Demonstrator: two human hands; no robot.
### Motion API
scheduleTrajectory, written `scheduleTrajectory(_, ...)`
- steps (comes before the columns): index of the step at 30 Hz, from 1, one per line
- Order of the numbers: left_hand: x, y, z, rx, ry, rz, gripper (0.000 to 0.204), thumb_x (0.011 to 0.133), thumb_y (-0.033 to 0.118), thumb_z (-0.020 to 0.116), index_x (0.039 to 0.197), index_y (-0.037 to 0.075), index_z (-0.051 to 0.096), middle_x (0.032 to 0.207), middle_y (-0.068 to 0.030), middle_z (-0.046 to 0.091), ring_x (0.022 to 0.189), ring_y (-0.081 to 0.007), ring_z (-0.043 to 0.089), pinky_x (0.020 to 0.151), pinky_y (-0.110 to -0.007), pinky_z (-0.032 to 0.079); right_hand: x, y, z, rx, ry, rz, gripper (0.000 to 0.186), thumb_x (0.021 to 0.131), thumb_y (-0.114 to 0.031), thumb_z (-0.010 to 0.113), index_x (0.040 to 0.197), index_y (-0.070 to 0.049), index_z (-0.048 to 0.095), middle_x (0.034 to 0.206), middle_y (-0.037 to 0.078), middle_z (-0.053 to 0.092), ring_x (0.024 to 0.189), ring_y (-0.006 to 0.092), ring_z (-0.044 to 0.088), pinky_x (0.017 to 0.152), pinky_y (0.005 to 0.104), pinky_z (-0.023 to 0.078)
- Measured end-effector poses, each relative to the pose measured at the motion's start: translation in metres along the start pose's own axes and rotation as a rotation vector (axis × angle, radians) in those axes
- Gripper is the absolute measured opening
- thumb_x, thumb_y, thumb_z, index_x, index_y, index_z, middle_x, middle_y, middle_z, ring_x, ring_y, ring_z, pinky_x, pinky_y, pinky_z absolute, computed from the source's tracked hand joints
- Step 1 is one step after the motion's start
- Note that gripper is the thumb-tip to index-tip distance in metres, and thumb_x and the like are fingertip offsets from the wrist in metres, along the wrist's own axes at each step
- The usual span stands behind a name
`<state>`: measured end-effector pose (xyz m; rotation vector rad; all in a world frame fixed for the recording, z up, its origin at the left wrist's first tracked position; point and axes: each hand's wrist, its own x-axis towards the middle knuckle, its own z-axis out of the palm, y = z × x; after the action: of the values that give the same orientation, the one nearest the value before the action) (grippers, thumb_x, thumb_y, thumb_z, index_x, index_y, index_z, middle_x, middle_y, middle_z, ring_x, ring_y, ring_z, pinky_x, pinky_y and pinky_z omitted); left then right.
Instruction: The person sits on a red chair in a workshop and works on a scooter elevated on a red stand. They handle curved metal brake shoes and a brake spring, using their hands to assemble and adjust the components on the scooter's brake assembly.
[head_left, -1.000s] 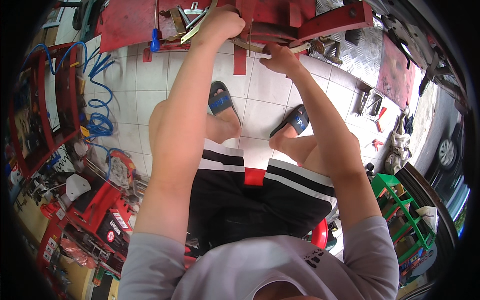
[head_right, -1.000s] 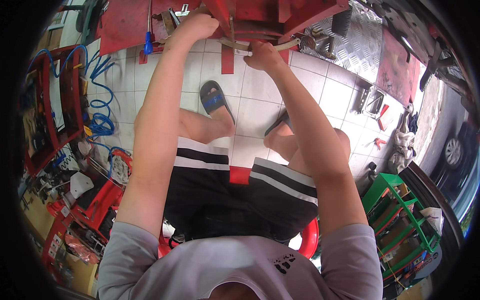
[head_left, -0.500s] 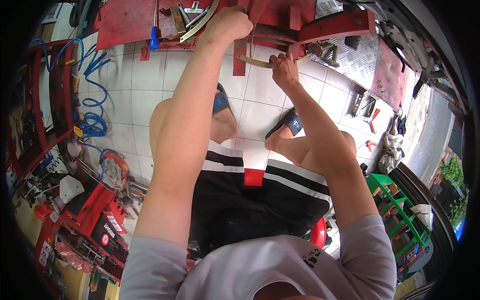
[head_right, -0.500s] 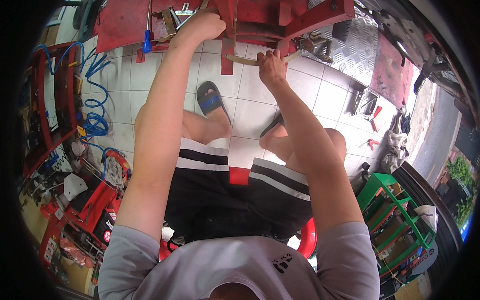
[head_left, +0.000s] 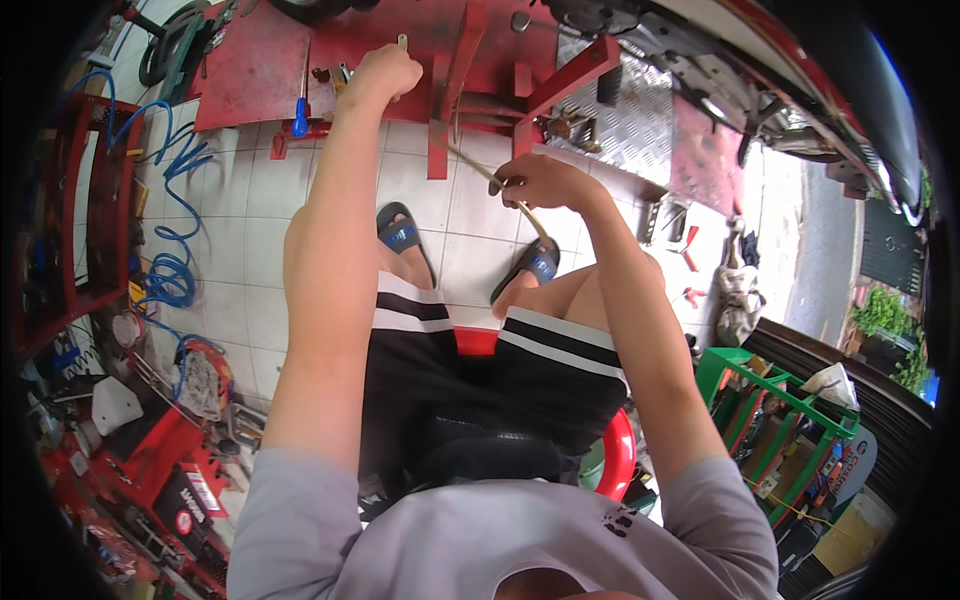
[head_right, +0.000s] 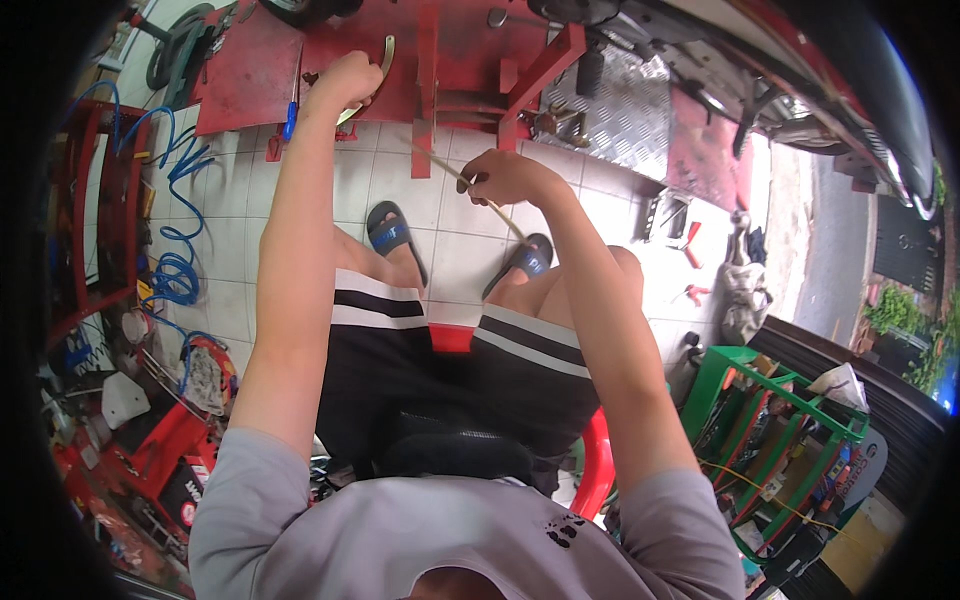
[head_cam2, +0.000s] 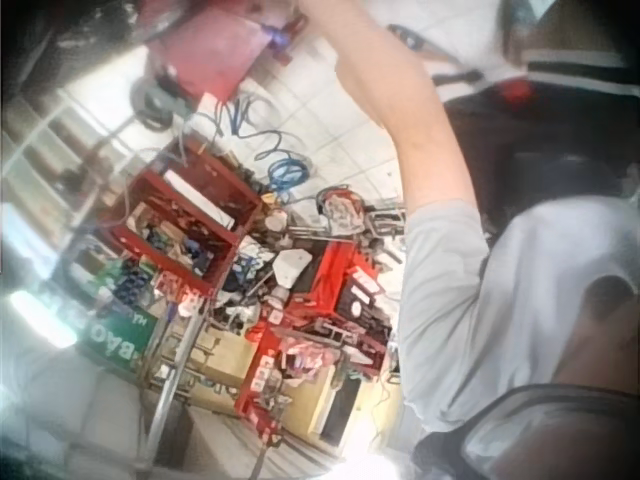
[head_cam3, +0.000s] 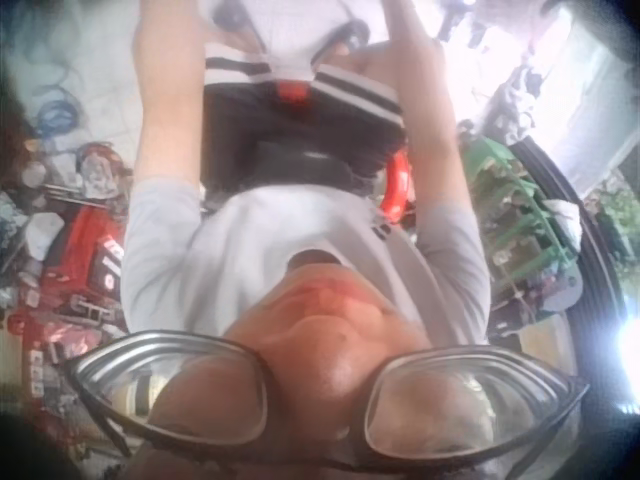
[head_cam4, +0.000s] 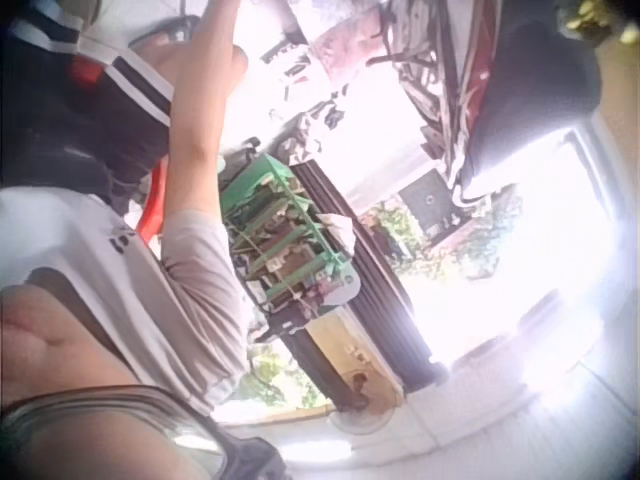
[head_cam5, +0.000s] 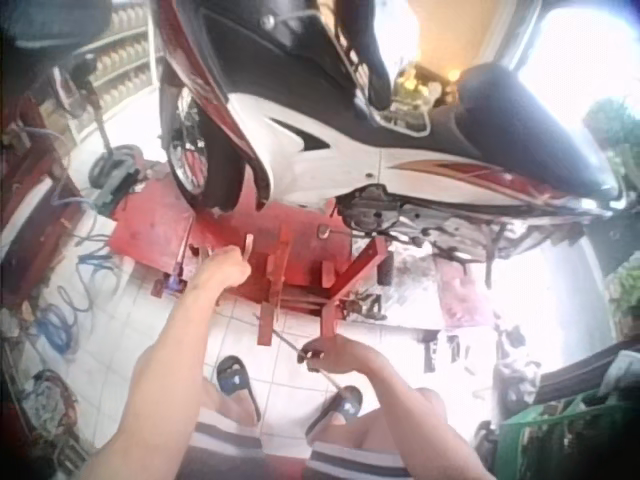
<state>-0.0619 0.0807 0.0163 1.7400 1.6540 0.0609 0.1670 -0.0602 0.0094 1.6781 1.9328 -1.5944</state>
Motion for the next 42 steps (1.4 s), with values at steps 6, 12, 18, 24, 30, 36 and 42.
scheduleTrajectory(6,-0.053,0.031,0.047,-0.133,-0.483,-0.131,0.042,0.093,0.026,0.043,0.119,-0.003,0.057,0.102,-0.0223,0.069,0.084,-0.0299,0.071,0.072,-0.044,0.057,-0.123,-0.038,-0.007,0.456,0.621,-0.244,0.025,0.087,0.005,0.057,0.112,0.009,0.058,0.098,0.014,0.068,0.095,0.0206,0.067,0.085,0.0322,0.056)
scheduleTrajectory(12,-0.084,0.073,0.081,-1.191,-0.692,0.037,0.047,0.103,0.038,0.036,0.109,-0.006,0.052,0.088,-0.0217,0.066,0.077,-0.0299,0.069,0.063,-0.036,0.058,-0.137,-0.052,0.034,0.617,1.027,-0.542,0.033,0.079,0.008,0.067,0.111,0.004,0.061,0.102,0.013,0.067,0.100,0.0196,0.064,0.084,0.0289,0.056)
scheduleTrajectory(18,-0.078,0.081,0.103,-1.711,-0.648,-0.245,0.034,0.104,0.031,0.035,0.097,0.002,0.052,0.073,-0.0064,0.051,0.058,-0.0171,0.053,0.050,-0.028,0.046,-0.112,-0.069,0.062,-0.061,1.136,-0.421,0.025,0.072,0.006,0.072,0.096,-0.001,0.069,0.102,0.011,0.065,0.096,0.0228,0.065,0.079,0.0322,0.055)
scheduleTrajectory(24,-0.062,0.085,0.110,-1.220,-0.238,-0.181,0.037,0.103,0.038,0.037,0.092,0.004,0.048,0.072,-0.0065,0.050,0.055,-0.0157,0.046,0.044,-0.030,0.037,-0.085,-0.008,0.025,0.156,0.756,-0.336,0.038,0.076,0.013,0.054,0.110,-0.001,0.062,0.094,0.012,0.068,0.091,0.0215,0.068,0.078,0.0308,0.057)
scheduleTrajectory(30,-0.031,0.089,0.134,-0.783,0.123,0.165,0.033,0.098,0.023,0.040,0.108,-0.007,0.051,0.096,-0.0344,0.061,0.089,-0.0499,0.060,0.080,-0.051,0.047,-0.015,0.155,-0.074,-0.371,0.411,0.263,0.030,0.081,-0.015,0.055,0.108,-0.015,0.068,0.098,0.009,0.071,0.088,0.0247,0.070,0.081,0.0356,0.055)
scheduleTrajectory(36,-0.032,0.089,0.173,-0.263,0.000,0.411,0.020,0.095,0.012,0.047,0.103,-0.006,0.047,0.084,-0.0324,0.062,0.085,-0.0495,0.061,0.074,-0.055,0.047,0.100,0.244,-0.031,0.328,0.688,0.482,0.024,0.078,-0.020,0.062,0.097,-0.016,0.075,0.074,0.007,0.071,0.072,0.0231,0.070,0.072,0.0326,0.056)
scheduleTrajectory(42,-0.039,0.075,0.181,-0.008,-0.304,0.373,0.016,0.092,0.007,0.048,0.098,-0.008,0.048,0.084,-0.0335,0.062,0.087,-0.0474,0.063,0.076,-0.054,0.049,0.143,0.234,0.002,0.044,1.004,0.527,0.026,0.080,-0.027,0.060,0.102,-0.026,0.074,0.096,0.017,0.070,0.094,0.0348,0.067,0.085,0.0450,0.053)
